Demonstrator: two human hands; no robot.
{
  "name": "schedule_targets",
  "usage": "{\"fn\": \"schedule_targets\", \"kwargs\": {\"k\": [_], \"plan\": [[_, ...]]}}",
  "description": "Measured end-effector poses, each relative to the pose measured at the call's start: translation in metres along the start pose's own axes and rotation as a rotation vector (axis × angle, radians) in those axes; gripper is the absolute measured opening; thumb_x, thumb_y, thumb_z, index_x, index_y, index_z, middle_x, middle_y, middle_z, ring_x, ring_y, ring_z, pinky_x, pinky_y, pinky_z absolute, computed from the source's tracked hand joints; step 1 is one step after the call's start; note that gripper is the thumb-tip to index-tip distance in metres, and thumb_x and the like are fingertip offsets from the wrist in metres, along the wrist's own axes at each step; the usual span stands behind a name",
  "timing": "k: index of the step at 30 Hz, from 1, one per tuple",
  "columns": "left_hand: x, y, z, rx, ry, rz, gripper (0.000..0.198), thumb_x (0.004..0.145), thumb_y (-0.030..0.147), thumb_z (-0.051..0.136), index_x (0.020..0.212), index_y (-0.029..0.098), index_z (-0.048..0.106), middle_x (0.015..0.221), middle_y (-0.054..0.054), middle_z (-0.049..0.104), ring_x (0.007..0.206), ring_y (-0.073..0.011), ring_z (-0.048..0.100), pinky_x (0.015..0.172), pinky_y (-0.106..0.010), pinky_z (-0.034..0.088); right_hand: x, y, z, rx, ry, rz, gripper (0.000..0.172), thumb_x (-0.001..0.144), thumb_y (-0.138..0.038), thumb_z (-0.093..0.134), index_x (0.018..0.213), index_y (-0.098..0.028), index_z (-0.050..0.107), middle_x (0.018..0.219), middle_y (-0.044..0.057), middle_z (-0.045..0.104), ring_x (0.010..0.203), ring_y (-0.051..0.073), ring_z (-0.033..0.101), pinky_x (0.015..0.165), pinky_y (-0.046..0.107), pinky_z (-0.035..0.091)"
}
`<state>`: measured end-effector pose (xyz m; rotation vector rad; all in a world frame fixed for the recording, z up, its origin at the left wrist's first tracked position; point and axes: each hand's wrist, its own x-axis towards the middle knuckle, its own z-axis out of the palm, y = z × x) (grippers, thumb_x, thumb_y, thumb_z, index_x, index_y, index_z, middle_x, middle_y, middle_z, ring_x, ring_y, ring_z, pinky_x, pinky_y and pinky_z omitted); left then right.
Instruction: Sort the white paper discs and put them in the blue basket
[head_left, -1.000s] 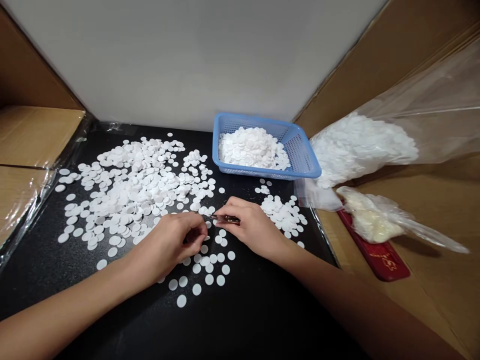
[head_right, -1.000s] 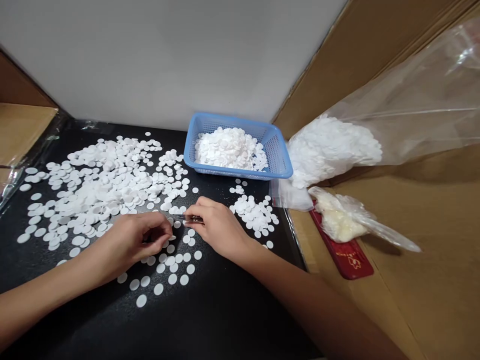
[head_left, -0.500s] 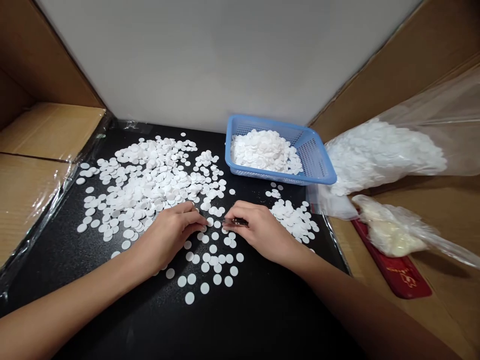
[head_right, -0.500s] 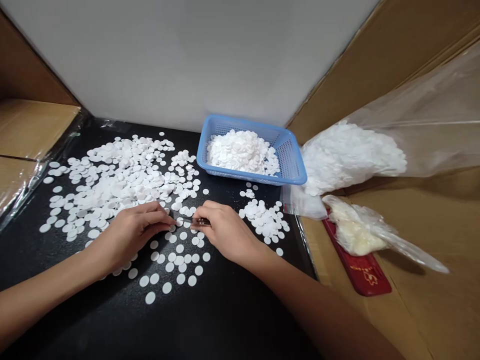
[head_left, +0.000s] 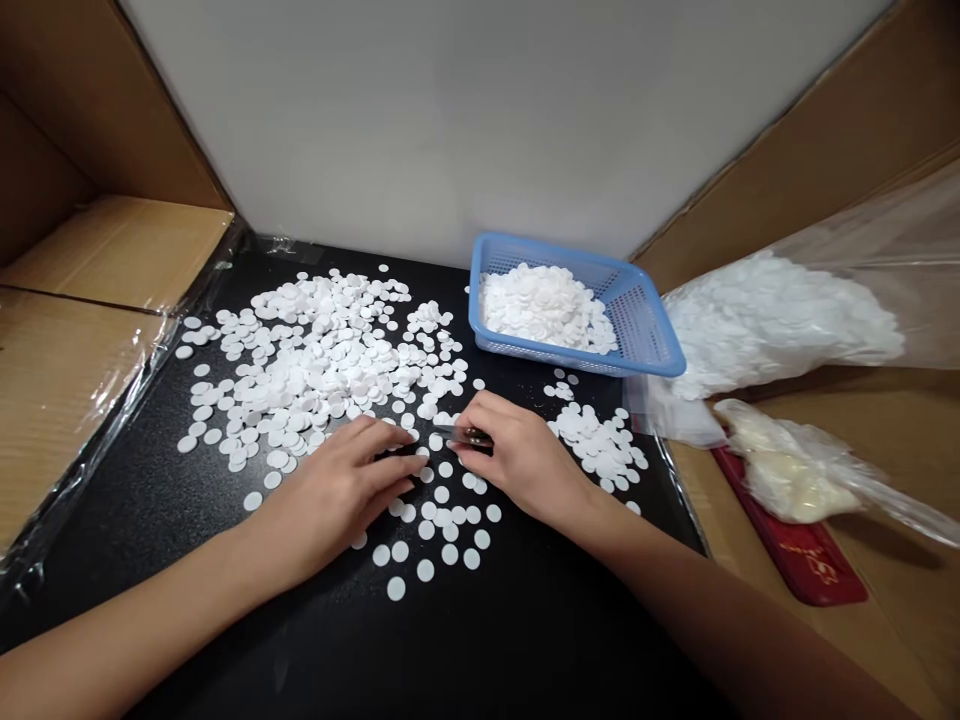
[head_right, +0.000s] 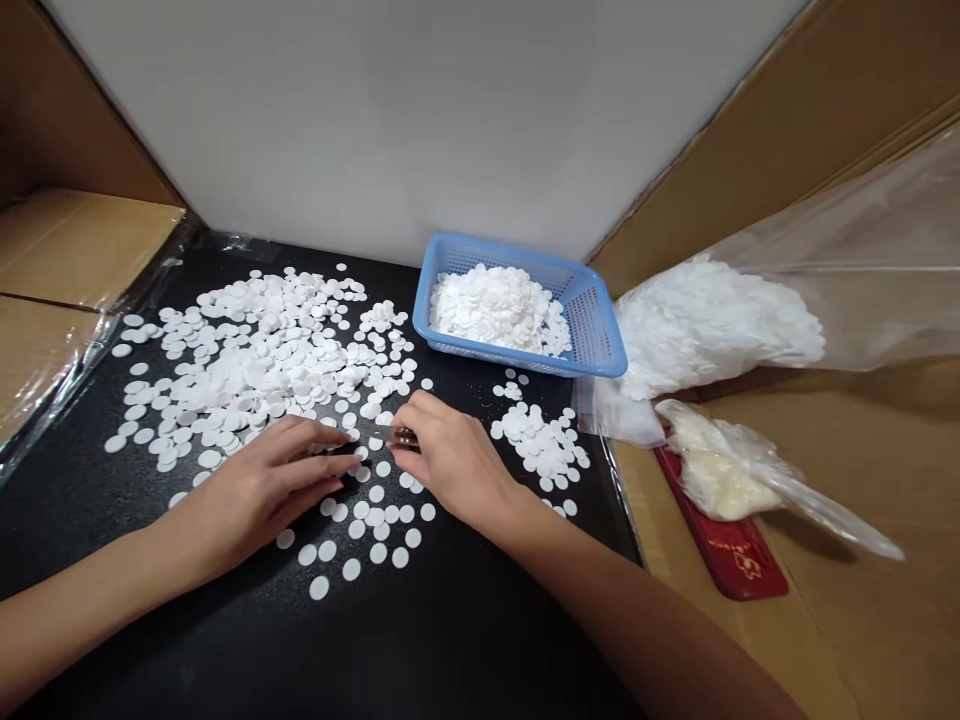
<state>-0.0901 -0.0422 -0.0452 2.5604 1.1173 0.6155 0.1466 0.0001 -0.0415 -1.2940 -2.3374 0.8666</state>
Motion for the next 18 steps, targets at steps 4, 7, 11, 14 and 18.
{"fn": "schedule_targets", "kwargs": {"k": [4, 7, 11, 14, 18], "plan": [[-0.012, 0.004, 0.008, 0.149, -0.051, 0.129, 0.031, 0.101, 0.031, 0.052, 0.125, 0.018, 0.066, 0.135, -0.01, 0.064, 0.126, -0.0302, 0.055, 0.1, -0.046, 0.05, -0.012, 0.005, 0.001, 0.044, -0.03, -0.072, 0.018, 0.083, -0.003, 0.065, 0.085, -0.021, 0.063, 0.09, 0.0, 0.06, 0.072, 0.013, 0.057, 0.064, 0.025, 0.044], [-0.02, 0.006, 0.011, 0.144, -0.08, 0.154, 0.038, 0.101, 0.039, 0.05, 0.131, 0.019, 0.062, 0.141, -0.008, 0.061, 0.136, -0.0288, 0.049, 0.107, -0.045, 0.045, -0.011, 0.008, 0.003, 0.101, 0.055, -0.093, 0.019, 0.088, -0.004, 0.059, 0.087, -0.021, 0.067, 0.086, 0.0, 0.062, 0.077, 0.014, 0.061, 0.068, 0.026, 0.047], [-0.026, 0.006, 0.012, 0.128, -0.097, 0.127, 0.04, 0.099, 0.044, 0.053, 0.132, 0.022, 0.062, 0.146, -0.008, 0.056, 0.142, -0.0286, 0.044, 0.116, -0.049, 0.036, -0.001, 0.008, 0.009, 0.115, 0.104, -0.162, 0.026, 0.088, -0.001, 0.056, 0.096, -0.021, 0.071, 0.089, 0.002, 0.064, 0.08, 0.015, 0.063, 0.071, 0.026, 0.049], [-0.027, 0.004, 0.01, 0.129, -0.105, 0.078, 0.039, 0.096, 0.045, 0.059, 0.129, 0.026, 0.063, 0.149, -0.009, 0.053, 0.143, -0.0307, 0.041, 0.116, -0.052, 0.034, 0.007, 0.005, 0.011, 0.049, 0.02, -0.178, 0.032, 0.085, 0.003, 0.055, 0.099, -0.021, 0.072, 0.092, 0.002, 0.063, 0.081, 0.015, 0.062, 0.072, 0.026, 0.049], [-0.026, 0.001, 0.006, 0.129, -0.118, 0.058, 0.039, 0.096, 0.047, 0.058, 0.128, 0.025, 0.063, 0.15, -0.009, 0.052, 0.144, -0.0304, 0.041, 0.116, -0.053, 0.034, 0.007, -0.001, 0.01, 0.07, -0.012, -0.169, 0.026, 0.083, 0.003, 0.059, 0.089, -0.02, 0.07, 0.092, 0.001, 0.062, 0.078, 0.013, 0.06, 0.07, 0.025, 0.046]]}}
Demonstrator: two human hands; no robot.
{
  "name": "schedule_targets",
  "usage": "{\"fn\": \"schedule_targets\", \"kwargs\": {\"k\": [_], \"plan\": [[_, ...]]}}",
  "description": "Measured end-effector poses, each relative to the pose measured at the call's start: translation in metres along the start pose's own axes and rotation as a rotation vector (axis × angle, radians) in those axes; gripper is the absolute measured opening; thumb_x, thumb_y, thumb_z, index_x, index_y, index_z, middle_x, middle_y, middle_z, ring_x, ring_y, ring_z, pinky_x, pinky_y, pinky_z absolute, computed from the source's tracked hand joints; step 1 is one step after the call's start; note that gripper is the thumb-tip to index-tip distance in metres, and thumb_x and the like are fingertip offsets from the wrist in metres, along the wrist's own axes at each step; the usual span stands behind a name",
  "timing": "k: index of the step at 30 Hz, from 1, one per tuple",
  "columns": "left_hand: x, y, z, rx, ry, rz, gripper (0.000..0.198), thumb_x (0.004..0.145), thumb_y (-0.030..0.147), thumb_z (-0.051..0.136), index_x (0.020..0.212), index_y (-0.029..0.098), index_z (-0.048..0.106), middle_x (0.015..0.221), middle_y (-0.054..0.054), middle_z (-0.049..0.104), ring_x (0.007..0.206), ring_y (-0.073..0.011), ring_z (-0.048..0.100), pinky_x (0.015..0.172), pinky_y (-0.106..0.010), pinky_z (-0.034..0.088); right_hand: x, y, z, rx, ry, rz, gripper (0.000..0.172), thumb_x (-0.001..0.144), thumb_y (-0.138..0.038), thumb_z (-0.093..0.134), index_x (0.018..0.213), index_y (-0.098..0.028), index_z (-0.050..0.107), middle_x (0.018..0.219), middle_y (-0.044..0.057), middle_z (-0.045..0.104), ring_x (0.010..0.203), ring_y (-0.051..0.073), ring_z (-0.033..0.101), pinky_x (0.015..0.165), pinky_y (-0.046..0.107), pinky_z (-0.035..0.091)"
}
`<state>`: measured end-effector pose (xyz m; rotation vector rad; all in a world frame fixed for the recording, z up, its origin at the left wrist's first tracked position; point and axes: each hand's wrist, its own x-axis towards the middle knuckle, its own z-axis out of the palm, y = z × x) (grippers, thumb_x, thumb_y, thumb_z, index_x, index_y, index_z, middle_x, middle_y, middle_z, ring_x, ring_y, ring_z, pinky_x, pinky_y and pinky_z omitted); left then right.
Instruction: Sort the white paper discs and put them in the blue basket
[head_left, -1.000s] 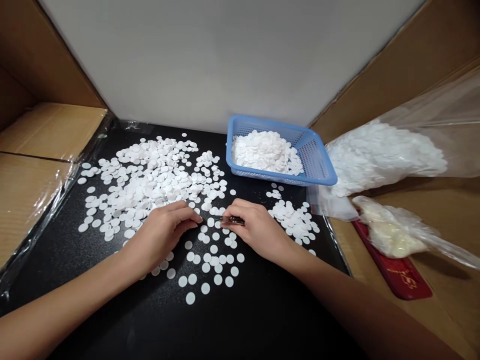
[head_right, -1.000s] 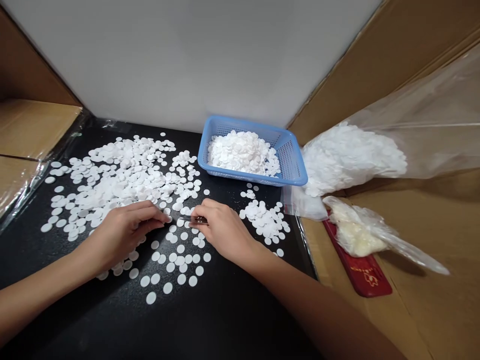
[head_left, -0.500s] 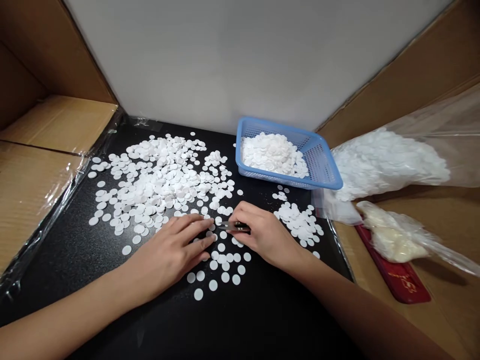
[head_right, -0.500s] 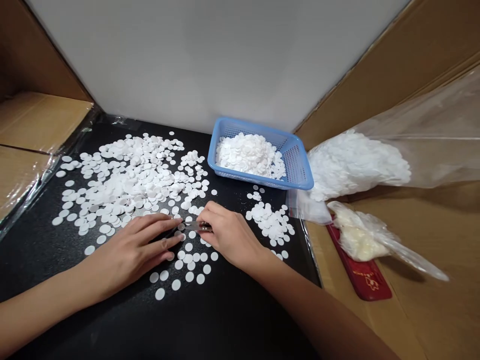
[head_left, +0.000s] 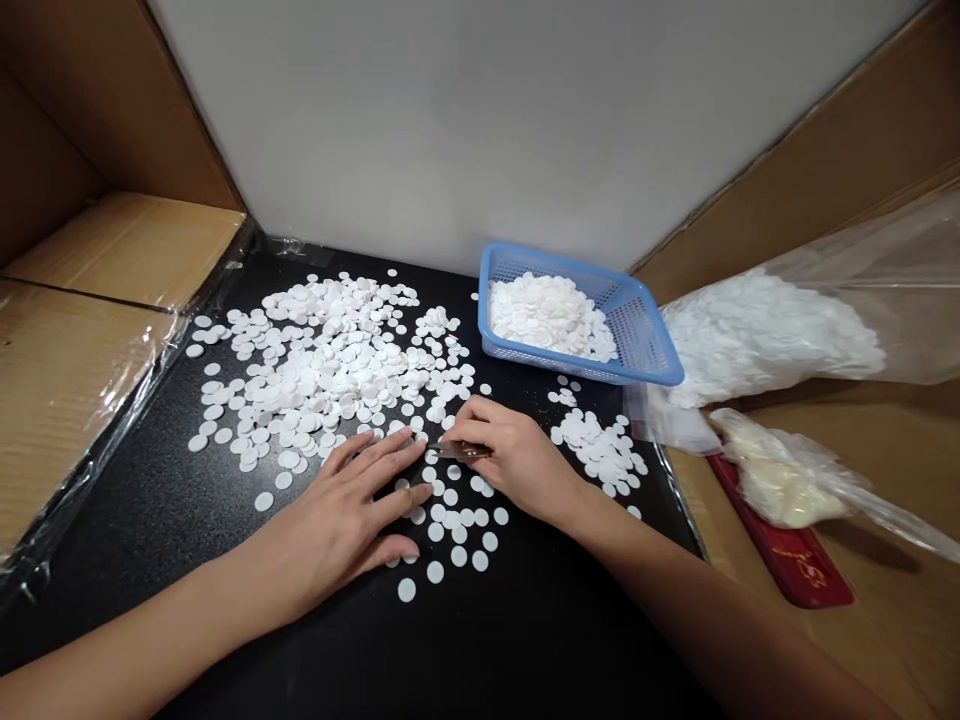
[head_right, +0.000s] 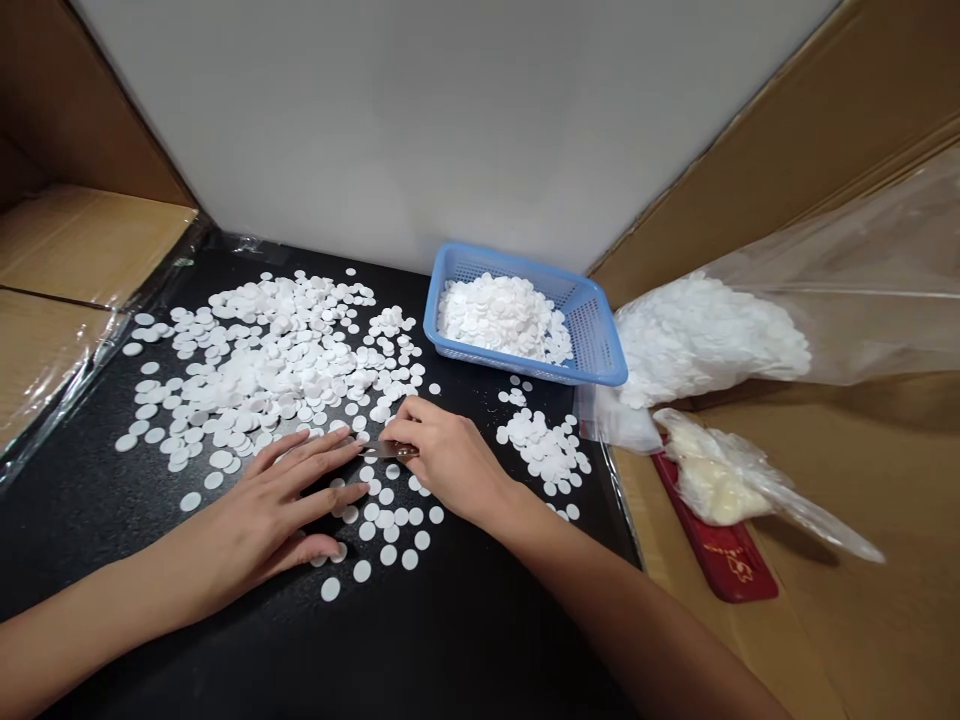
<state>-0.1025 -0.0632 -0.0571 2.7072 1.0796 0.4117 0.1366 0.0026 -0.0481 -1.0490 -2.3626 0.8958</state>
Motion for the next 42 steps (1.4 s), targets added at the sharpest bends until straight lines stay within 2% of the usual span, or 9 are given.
{"fn": "schedule_targets", "kwargs": {"k": [7, 14, 20, 26, 32, 35, 37, 39, 42], "plan": [[0.0, -0.006, 0.005, 0.091, 0.043, 0.069, 0.065, 0.099, 0.057, 0.043, 0.151, 0.018, 0.04, 0.153, -0.006, 0.048, 0.147, -0.0247, 0.035, 0.126, -0.046, 0.009, -0.01, -0.014, -0.005, 0.094, -0.069, 0.239, 0.018, 0.085, -0.019, 0.075, 0.069, -0.019, 0.065, 0.071, -0.003, 0.061, 0.064, 0.012, 0.056, 0.059, 0.024, 0.04], [-0.004, -0.011, 0.007, 0.119, 0.03, 0.124, 0.07, 0.094, 0.065, 0.042, 0.148, 0.021, 0.045, 0.155, -0.006, 0.045, 0.15, -0.0255, 0.029, 0.125, -0.044, -0.009, 0.004, -0.004, -0.001, -0.052, 0.052, 0.105, 0.017, 0.087, -0.005, 0.065, 0.087, -0.021, 0.072, 0.084, 0.0, 0.06, 0.075, 0.013, 0.059, 0.067, 0.025, 0.044], [-0.001, -0.027, -0.026, -0.158, 0.028, -0.077, 0.045, 0.104, 0.05, 0.038, 0.142, 0.032, 0.053, 0.149, -0.002, 0.054, 0.147, -0.0251, 0.037, 0.125, -0.055, 0.007, 0.008, -0.002, -0.006, -0.143, -0.054, 0.099, 0.016, 0.083, -0.004, 0.069, 0.085, -0.019, 0.066, 0.088, 0.0, 0.059, 0.074, 0.013, 0.057, 0.065, 0.025, 0.043], [0.003, -0.037, -0.051, -0.398, 0.266, -0.414, 0.033, 0.101, 0.044, 0.045, 0.119, 0.029, 0.069, 0.126, -0.001, 0.071, 0.13, -0.0248, 0.058, 0.122, -0.053, 0.024, -0.011, -0.011, -0.005, -0.041, -0.07, 0.07, 0.012, 0.087, -0.009, 0.064, 0.083, -0.02, 0.066, 0.086, 0.001, 0.062, 0.072, 0.014, 0.059, 0.062, 0.025, 0.044], [0.002, -0.039, -0.052, -0.514, 0.379, -0.597, 0.028, 0.096, 0.048, 0.053, 0.088, 0.023, 0.063, 0.101, -0.004, 0.075, 0.107, -0.0243, 0.068, 0.093, -0.04, 0.052, -0.045, -0.011, -0.002, 0.037, 0.189, 0.243, 0.03, 0.1, -0.031, 0.049, 0.072, -0.022, 0.053, 0.058, -0.005, 0.054, 0.051, 0.012, 0.051, 0.051, 0.024, 0.038], [0.002, -0.04, -0.054, -0.471, 0.394, -0.621, 0.042, 0.098, 0.05, 0.046, 0.069, 0.022, 0.055, 0.082, -0.004, 0.071, 0.091, -0.0227, 0.069, 0.077, -0.035, 0.051, -0.058, -0.007, -0.002, 0.011, 0.291, 0.296, 0.04, 0.1, -0.04, 0.048, 0.064, -0.022, 0.05, 0.051, -0.005, 0.048, 0.045, 0.011, 0.045, 0.046, 0.024, 0.034], [0.002, -0.041, -0.055, -0.496, 0.403, -0.619, 0.053, 0.099, 0.05, 0.041, 0.055, 0.022, 0.047, 0.068, -0.004, 0.067, 0.086, -0.0219, 0.069, 0.072, -0.033, 0.049, -0.063, -0.002, -0.003, -0.059, 0.406, 0.287, 0.029, 0.1, -0.037, 0.048, 0.079, -0.022, 0.061, 0.063, -0.002, 0.059, 0.055, 0.014, 0.055, 0.052, 0.025, 0.04], [0.003, -0.041, -0.054, -0.544, 0.432, -0.639, 0.049, 0.1, 0.047, 0.041, 0.06, 0.023, 0.055, 0.057, -0.002, 0.06, 0.081, -0.0208, 0.07, 0.068, -0.032, 0.049, -0.066, 0.004, -0.005, -0.156, 0.553, 0.265, 0.02, 0.098, -0.035, 0.05, 0.099, -0.023, 0.066, 0.086, 0.004, 0.067, 0.072, 0.018, 0.063, 0.061, 0.029, 0.046], [0.003, -0.039, -0.055, -0.535, 0.507, -0.627, 0.022, 0.093, 0.039, 0.057, 0.105, 0.024, 0.067, 0.072, 0.0, 0.069, 0.086, -0.0203, 0.07, 0.073, -0.032, 0.052, -0.067, 0.012, -0.011, -0.22, 0.656, 0.296, 0.026, 0.095, -0.04, 0.054, 0.079, -0.022, 0.064, 0.085, 0.005, 0.068, 0.073, 0.02, 0.063, 0.063, 0.032, 0.046]]}}
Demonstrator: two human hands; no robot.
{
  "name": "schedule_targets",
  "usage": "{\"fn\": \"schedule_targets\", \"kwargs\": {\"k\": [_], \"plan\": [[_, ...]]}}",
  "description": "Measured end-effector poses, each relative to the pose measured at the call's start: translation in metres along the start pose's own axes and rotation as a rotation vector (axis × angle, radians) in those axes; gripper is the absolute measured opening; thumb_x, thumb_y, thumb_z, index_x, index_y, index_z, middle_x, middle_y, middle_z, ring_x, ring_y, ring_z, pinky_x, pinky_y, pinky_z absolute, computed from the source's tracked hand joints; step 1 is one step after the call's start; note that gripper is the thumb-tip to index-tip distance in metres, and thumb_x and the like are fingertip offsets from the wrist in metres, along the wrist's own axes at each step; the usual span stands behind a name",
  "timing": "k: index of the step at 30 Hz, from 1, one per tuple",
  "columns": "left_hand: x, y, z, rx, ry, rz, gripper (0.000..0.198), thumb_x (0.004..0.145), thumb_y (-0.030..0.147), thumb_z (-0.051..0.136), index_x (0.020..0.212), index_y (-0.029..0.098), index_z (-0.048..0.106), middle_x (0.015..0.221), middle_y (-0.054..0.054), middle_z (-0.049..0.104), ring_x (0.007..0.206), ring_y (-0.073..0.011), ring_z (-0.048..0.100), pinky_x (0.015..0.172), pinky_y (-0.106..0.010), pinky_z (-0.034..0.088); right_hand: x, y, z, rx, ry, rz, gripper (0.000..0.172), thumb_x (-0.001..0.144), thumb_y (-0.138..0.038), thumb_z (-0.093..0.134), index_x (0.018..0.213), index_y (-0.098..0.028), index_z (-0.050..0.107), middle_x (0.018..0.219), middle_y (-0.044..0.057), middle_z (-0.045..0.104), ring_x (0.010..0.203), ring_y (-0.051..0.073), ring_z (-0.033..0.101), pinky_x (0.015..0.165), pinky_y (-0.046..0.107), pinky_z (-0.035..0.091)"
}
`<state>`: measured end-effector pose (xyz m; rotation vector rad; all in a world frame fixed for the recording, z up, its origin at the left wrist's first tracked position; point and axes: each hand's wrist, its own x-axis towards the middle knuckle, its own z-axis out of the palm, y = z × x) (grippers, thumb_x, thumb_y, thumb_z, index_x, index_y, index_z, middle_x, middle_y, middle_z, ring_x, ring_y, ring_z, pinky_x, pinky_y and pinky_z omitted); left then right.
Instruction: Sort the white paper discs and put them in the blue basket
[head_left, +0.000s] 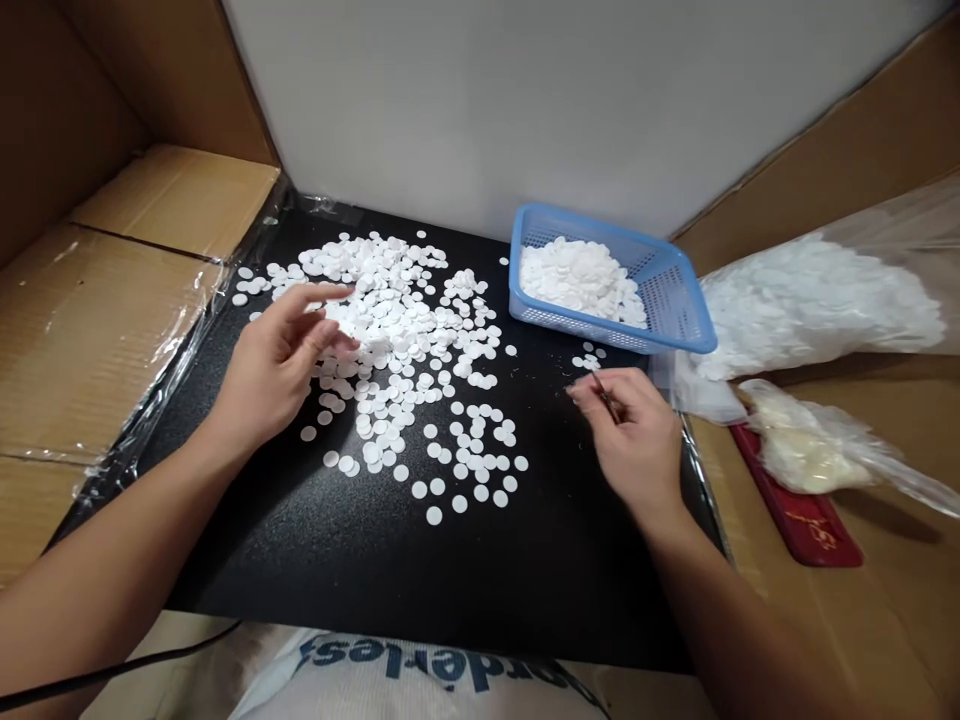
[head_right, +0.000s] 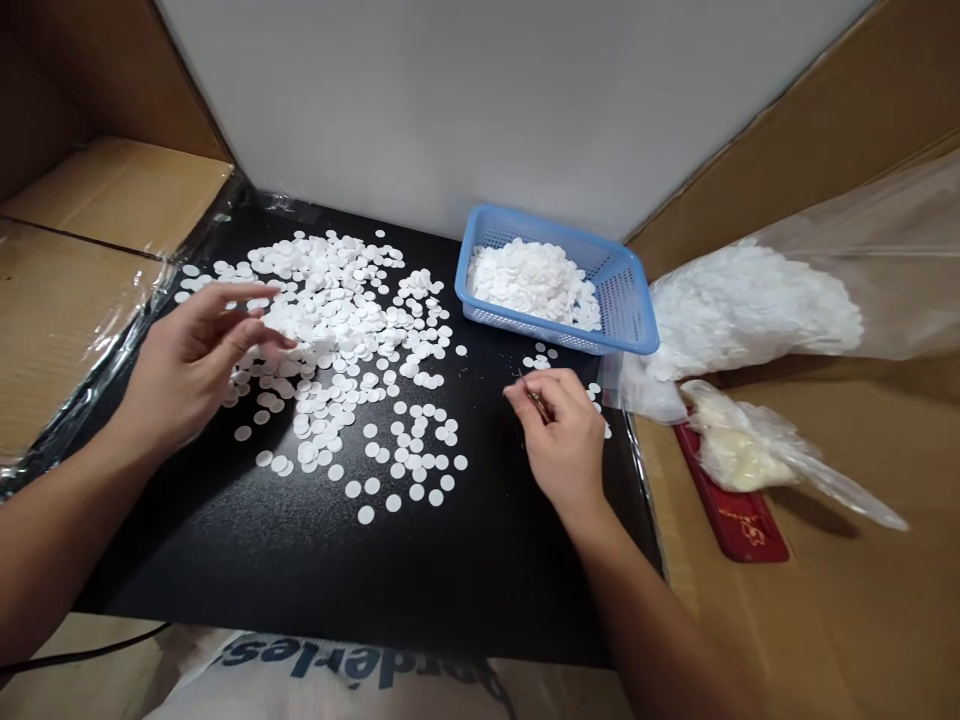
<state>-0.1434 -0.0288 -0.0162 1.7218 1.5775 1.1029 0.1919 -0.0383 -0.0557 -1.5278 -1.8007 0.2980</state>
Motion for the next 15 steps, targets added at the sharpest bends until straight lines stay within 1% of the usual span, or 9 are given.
{"fn": "schedule_targets", "kwargs": {"k": [1, 3, 4, 6, 9, 11, 12, 13, 15], "plan": [[-0.001, 0.001, -0.001, 0.025, 0.023, 0.026, 0.025, 0.089, 0.038, 0.064, 0.109, 0.024, 0.066, 0.084, -0.001, 0.072, 0.09, -0.0202, 0.07, 0.076, -0.032, 0.052, 0.001, 0.002, -0.001, -0.005, -0.004, 0.032, 0.031, 0.096, -0.042, 0.054, 0.073, -0.023, 0.061, 0.078, 0.004, 0.067, 0.069, 0.019, 0.062, 0.063, 0.032, 0.046], [-0.003, 0.004, -0.003, 0.077, 0.043, 0.047, 0.018, 0.085, 0.037, 0.069, 0.094, 0.022, 0.068, 0.089, -0.001, 0.073, 0.086, -0.0183, 0.068, 0.078, -0.03, 0.052, 0.002, 0.003, -0.001, 0.004, -0.017, 0.08, 0.03, 0.096, -0.042, 0.052, 0.075, -0.023, 0.061, 0.074, 0.003, 0.067, 0.068, 0.02, 0.064, 0.065, 0.032, 0.046], [-0.004, 0.006, -0.005, 0.094, 0.029, 0.03, 0.018, 0.087, 0.038, 0.067, 0.083, 0.021, 0.068, 0.08, 0.0, 0.072, 0.079, -0.0162, 0.067, 0.074, -0.029, 0.051, 0.002, 0.002, -0.001, 0.012, -0.025, 0.09, 0.027, 0.096, -0.042, 0.053, 0.08, -0.023, 0.062, 0.076, 0.003, 0.069, 0.069, 0.02, 0.064, 0.066, 0.032, 0.047], [-0.006, 0.01, -0.007, 0.08, -0.035, -0.03, 0.036, 0.097, 0.037, 0.054, 0.067, 0.019, 0.064, 0.058, 0.003, 0.062, 0.064, -0.0117, 0.064, 0.068, -0.026, 0.048, 0.002, -0.002, 0.0, 0.036, -0.078, 0.092, 0.027, 0.094, -0.044, 0.056, 0.078, -0.023, 0.062, 0.071, 0.001, 0.067, 0.064, 0.019, 0.063, 0.062, 0.031, 0.046], [-0.007, 0.013, -0.008, -0.001, -0.062, -0.058, 0.034, 0.103, 0.031, 0.043, 0.081, 0.018, 0.065, 0.052, 0.006, 0.054, 0.057, -0.0087, 0.062, 0.066, -0.024, 0.047, 0.002, -0.009, 0.004, 0.05, -0.152, 0.072, 0.037, 0.097, -0.045, 0.05, 0.068, -0.023, 0.057, 0.059, 0.0, 0.061, 0.054, 0.017, 0.058, 0.057, 0.029, 0.045], [-0.006, 0.012, -0.007, -0.039, -0.043, -0.023, 0.016, 0.099, 0.026, 0.05, 0.104, 0.019, 0.064, 0.07, 0.005, 0.064, 0.065, -0.0089, 0.065, 0.07, -0.024, 0.049, 0.003, -0.012, 0.006, 0.036, -0.127, 0.016, 0.032, 0.098, -0.042, 0.047, 0.077, -0.023, 0.061, 0.073, 0.003, 0.067, 0.065, 0.019, 0.062, 0.062, 0.031, 0.047], [-0.005, 0.012, -0.006, -0.037, -0.03, 0.003, 0.016, 0.096, 0.024, 0.056, 0.109, 0.02, 0.062, 0.08, 0.004, 0.067, 0.069, -0.0094, 0.066, 0.071, -0.024, 0.05, 0.002, -0.012, 0.007, 0.028, -0.124, -0.004, 0.029, 0.098, -0.041, 0.047, 0.082, -0.023, 0.063, 0.078, 0.003, 0.068, 0.068, 0.019, 0.063, 0.064, 0.031, 0.048], [-0.004, 0.011, -0.006, -0.024, -0.032, 0.016, 0.016, 0.092, 0.023, 0.061, 0.108, 0.02, 0.063, 0.087, 0.002, 0.068, 0.071, -0.0099, 0.065, 0.07, -0.024, 0.049, 0.002, -0.012, 0.007, 0.022, -0.139, -0.009, 0.028, 0.097, -0.041, 0.047, 0.083, -0.023, 0.063, 0.077, 0.003, 0.068, 0.067, 0.019, 0.063, 0.064, 0.03, 0.048], [-0.005, 0.011, -0.008, 0.005, -0.022, 0.007, 0.008, 0.09, 0.027, 0.063, 0.09, 0.02, 0.066, 0.072, 0.003, 0.065, 0.061, -0.0098, 0.06, 0.061, -0.023, 0.046, 0.0, -0.011, 0.008, 0.022, -0.195, 0.018, 0.035, 0.098, -0.044, 0.047, 0.072, -0.023, 0.059, 0.061, 0.0, 0.06, 0.055, 0.016, 0.057, 0.056, 0.028, 0.044]]}}
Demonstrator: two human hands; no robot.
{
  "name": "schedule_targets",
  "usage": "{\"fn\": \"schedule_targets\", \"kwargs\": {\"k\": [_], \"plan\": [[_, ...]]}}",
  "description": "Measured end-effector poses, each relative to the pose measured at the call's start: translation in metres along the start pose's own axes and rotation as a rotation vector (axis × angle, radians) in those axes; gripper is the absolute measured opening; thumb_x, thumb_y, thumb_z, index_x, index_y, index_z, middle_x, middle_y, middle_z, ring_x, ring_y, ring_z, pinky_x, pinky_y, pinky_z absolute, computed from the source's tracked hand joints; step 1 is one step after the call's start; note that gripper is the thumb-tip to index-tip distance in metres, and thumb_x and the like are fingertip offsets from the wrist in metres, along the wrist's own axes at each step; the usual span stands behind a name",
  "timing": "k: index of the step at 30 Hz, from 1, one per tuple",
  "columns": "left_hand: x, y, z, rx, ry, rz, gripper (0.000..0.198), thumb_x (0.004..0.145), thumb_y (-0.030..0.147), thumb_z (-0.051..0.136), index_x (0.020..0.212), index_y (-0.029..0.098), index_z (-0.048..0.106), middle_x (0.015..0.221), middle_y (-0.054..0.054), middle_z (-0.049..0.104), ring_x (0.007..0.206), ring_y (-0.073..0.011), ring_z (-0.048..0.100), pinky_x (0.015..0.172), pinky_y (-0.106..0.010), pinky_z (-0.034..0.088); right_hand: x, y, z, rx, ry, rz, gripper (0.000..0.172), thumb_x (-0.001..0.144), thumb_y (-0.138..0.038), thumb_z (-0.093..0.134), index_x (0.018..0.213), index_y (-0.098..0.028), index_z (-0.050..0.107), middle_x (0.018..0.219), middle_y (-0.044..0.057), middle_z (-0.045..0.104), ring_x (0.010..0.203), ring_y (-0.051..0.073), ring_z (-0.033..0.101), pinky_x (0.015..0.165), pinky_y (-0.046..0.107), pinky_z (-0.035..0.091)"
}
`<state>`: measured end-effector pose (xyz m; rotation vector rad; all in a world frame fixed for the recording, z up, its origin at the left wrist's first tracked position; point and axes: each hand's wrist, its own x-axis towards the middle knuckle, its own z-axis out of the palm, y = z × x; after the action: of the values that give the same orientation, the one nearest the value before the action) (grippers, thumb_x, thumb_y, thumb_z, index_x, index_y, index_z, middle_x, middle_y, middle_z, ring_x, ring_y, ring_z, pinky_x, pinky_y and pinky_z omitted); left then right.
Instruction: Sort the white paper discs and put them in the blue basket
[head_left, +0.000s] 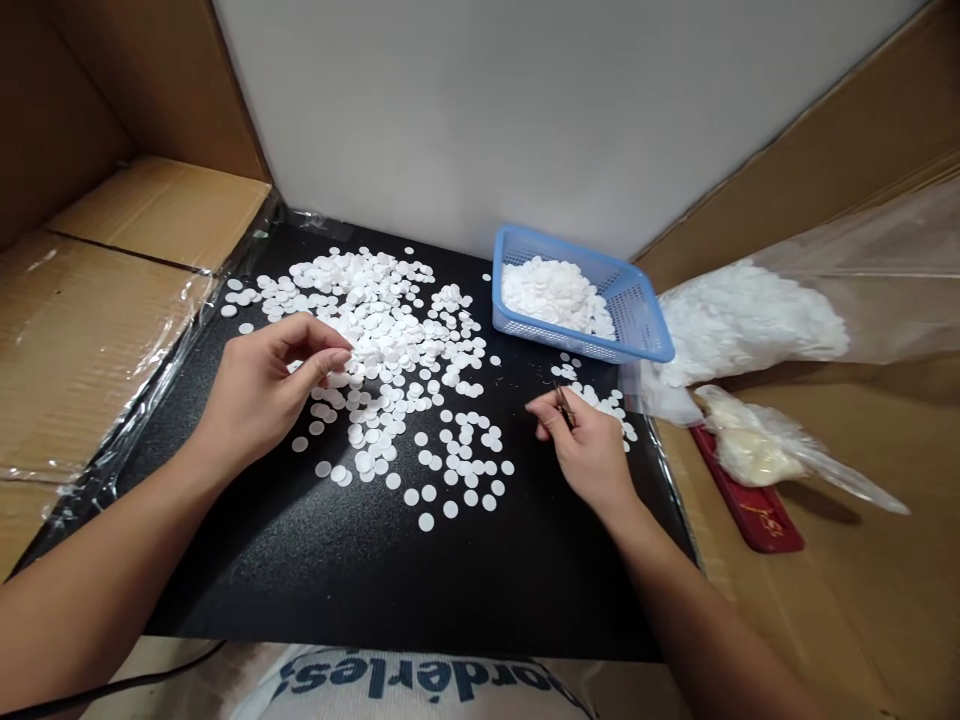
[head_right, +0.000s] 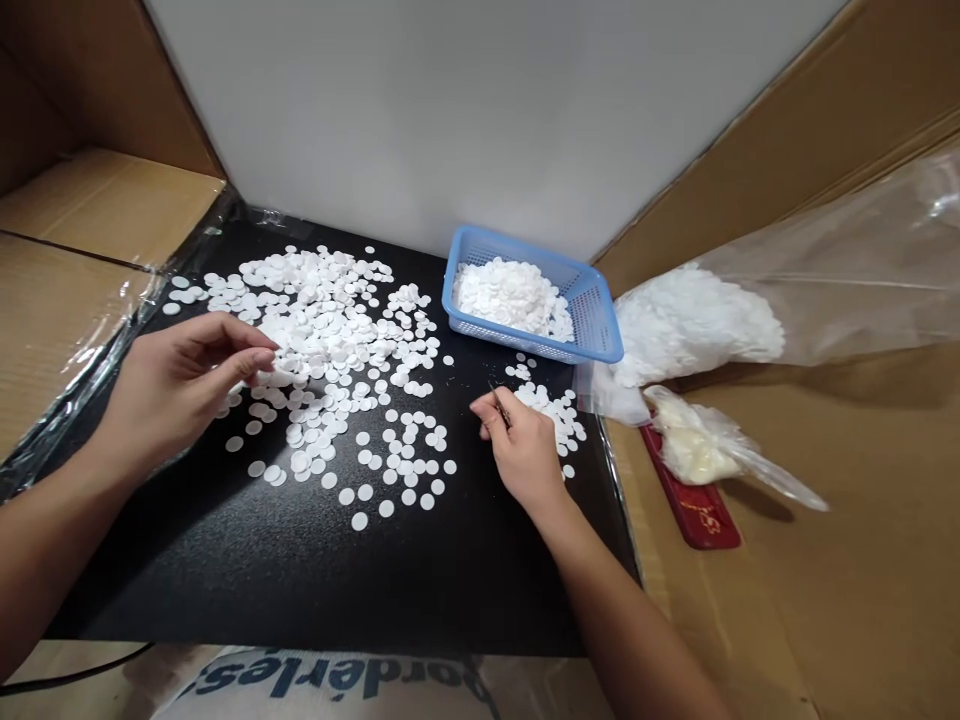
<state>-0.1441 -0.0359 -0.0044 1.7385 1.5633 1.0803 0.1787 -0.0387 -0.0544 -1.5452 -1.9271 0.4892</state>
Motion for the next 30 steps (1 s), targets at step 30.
{"fn": "schedule_targets", "kwargs": {"k": [30], "plan": [[-0.097, -0.013, 0.034, 0.663, -0.089, 0.196, 0.007, 0.096, 0.026, 0.059, 0.094, 0.021, 0.063, 0.095, -0.006, 0.063, 0.086, -0.0253, 0.053, 0.072, -0.039, 0.039, -0.008, -0.065, 0.059, 0.09, -0.397, -0.408, 0.02, 0.096, -0.01, 0.049, 0.096, -0.023, 0.065, 0.091, 0.004, 0.068, 0.075, 0.015, 0.063, 0.065, 0.025, 0.048]]}}
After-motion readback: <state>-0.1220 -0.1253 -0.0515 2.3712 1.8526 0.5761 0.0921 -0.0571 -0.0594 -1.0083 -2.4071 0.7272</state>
